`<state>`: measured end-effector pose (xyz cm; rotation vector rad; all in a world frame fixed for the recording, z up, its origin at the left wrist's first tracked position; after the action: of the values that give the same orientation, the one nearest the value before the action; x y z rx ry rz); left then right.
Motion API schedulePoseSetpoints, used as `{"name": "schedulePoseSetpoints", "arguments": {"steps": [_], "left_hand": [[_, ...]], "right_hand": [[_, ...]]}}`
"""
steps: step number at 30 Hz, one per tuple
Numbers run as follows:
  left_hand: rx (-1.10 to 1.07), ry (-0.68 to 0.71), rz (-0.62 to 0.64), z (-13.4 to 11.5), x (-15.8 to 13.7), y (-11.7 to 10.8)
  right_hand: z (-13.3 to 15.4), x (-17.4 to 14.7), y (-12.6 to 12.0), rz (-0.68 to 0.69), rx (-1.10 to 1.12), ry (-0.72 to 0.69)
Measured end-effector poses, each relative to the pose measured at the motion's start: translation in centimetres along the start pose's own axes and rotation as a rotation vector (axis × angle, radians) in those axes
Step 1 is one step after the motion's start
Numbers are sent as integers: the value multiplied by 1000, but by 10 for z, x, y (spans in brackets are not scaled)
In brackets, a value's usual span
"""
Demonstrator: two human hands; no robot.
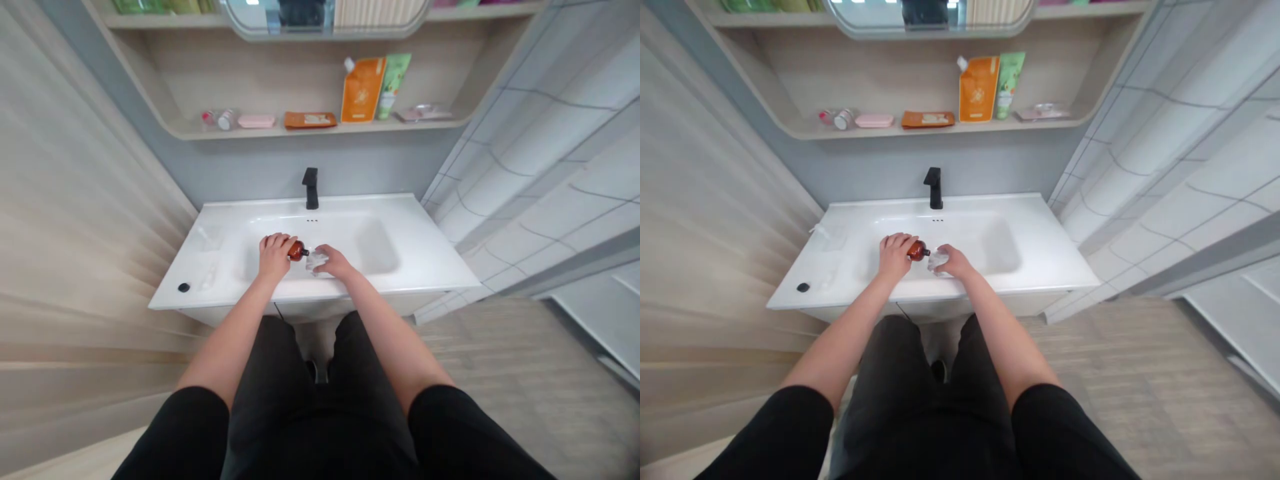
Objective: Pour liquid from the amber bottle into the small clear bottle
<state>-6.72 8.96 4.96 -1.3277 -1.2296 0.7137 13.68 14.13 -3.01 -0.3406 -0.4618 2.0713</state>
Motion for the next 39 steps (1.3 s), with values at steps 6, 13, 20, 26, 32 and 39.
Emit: {"name": "schedulePoseSetpoints", "arguments": {"steps": [6,13,20,26,32,39], "left_hand": [[-14,-1,14,-1,0,-1],[-22,-12,27,-2,0,-1],[-20,-5,24,-3,0,-2],[-8,-10,29,-3,0,-2],[7,-3,24,-5,-1,-4],[2,-3,31,-5,-1,-4]], "right_hand": [[1,-1,0,10,-1,14],[0,0,0,12,-4,14],[-1,1,1,13,-7,15],[2,-2,0,9,0,11],[0,0,1,14,0,20],[-1,1,0,9,-10,17]]}}
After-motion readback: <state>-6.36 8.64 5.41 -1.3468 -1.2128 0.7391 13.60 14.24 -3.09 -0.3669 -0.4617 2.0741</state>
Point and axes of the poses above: each hand's wrist, its own x-axis towards the middle knuckle, its own y-axis out of the palm, z = x × y, the point moved 9 cm from there along x, towards the middle knuckle, and after that the axes turned 14 degrees about z, right-handed, at the moved point
